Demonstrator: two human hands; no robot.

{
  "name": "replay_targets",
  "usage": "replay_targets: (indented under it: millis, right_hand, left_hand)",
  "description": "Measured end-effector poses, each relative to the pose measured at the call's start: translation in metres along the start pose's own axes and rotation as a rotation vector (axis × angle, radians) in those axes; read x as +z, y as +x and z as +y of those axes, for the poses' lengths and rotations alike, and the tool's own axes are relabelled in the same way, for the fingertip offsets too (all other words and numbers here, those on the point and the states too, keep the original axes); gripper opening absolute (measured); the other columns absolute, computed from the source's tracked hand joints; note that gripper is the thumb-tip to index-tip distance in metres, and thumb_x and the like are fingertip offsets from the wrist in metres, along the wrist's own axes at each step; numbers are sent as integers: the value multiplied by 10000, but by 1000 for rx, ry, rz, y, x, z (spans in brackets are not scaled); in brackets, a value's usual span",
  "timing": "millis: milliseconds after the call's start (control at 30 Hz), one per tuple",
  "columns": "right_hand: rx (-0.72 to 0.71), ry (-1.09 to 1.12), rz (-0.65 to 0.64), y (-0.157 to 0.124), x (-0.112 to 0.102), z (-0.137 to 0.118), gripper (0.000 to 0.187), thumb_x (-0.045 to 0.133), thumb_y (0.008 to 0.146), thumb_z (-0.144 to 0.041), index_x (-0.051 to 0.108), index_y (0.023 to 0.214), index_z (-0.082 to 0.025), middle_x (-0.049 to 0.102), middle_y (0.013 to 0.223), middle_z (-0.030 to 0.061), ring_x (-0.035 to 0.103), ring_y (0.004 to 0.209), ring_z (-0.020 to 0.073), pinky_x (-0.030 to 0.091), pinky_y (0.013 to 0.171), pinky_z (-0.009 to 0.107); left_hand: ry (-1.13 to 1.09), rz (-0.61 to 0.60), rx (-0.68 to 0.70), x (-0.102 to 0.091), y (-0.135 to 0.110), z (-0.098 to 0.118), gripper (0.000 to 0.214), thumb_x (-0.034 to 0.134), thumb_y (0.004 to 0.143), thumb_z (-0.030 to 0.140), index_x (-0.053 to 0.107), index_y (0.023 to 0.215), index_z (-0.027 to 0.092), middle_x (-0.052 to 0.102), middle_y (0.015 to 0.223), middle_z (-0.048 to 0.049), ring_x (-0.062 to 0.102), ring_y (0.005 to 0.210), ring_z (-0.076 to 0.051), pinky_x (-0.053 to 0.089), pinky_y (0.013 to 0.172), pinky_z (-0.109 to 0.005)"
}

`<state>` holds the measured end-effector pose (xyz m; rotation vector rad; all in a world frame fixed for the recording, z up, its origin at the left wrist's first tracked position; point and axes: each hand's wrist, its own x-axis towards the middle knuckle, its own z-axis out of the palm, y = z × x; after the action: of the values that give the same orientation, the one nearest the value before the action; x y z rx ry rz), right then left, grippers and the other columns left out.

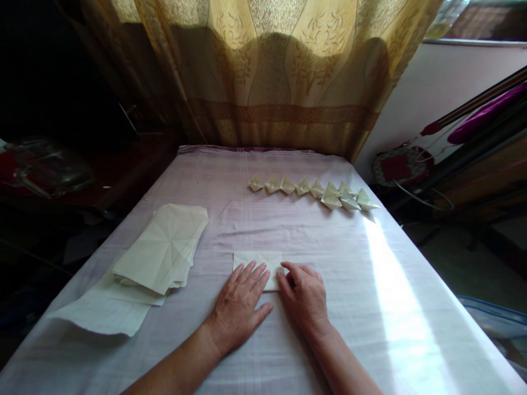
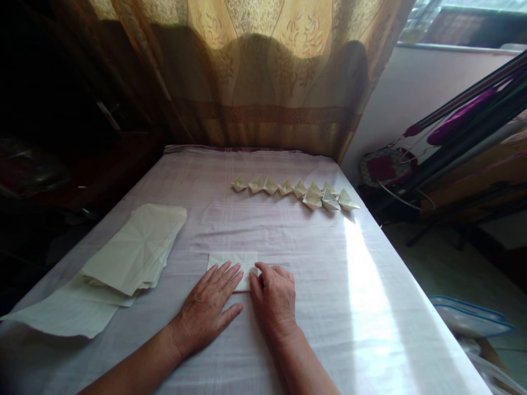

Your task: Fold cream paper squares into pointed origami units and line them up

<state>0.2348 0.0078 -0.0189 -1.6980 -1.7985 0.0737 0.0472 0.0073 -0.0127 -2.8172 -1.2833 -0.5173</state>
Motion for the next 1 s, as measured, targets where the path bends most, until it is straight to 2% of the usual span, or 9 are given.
replay_targets:
  millis: [500, 800, 1000]
  right_hand:
    - [-8, -8, 3, 0, 1, -1, 217, 508, 939, -330, 684, 959, -205, 651, 665, 3, 591, 696, 182, 366, 747, 328]
    - [-155, 94, 21, -4, -10, -3, 144, 539, 910, -240, 681, 909, -214, 649, 935, 63, 558, 913, 206, 438, 845, 357]
    - [-181, 147, -40, -4, -14, -8, 141, 574, 874, -196, 694, 809, -229, 648, 923, 45, 560, 946, 199, 446, 872, 357]
  left_hand:
    - [11, 3, -2, 2, -1, 0, 555, 436, 958, 534, 464, 1406, 207, 503, 1462, -24, 435, 1361, -228, 344, 1123, -422]
    - [36, -1, 11, 1, 0, -1, 539, 451, 955, 517, 462, 1403, 217, 511, 1456, -25, 443, 1355, -222, 354, 1119, -413]
    - [46, 21, 8, 4, -1, -2, 519, 463, 954, 490, 481, 1400, 227, 533, 1436, -31, 456, 1343, -224, 344, 1127, -407]
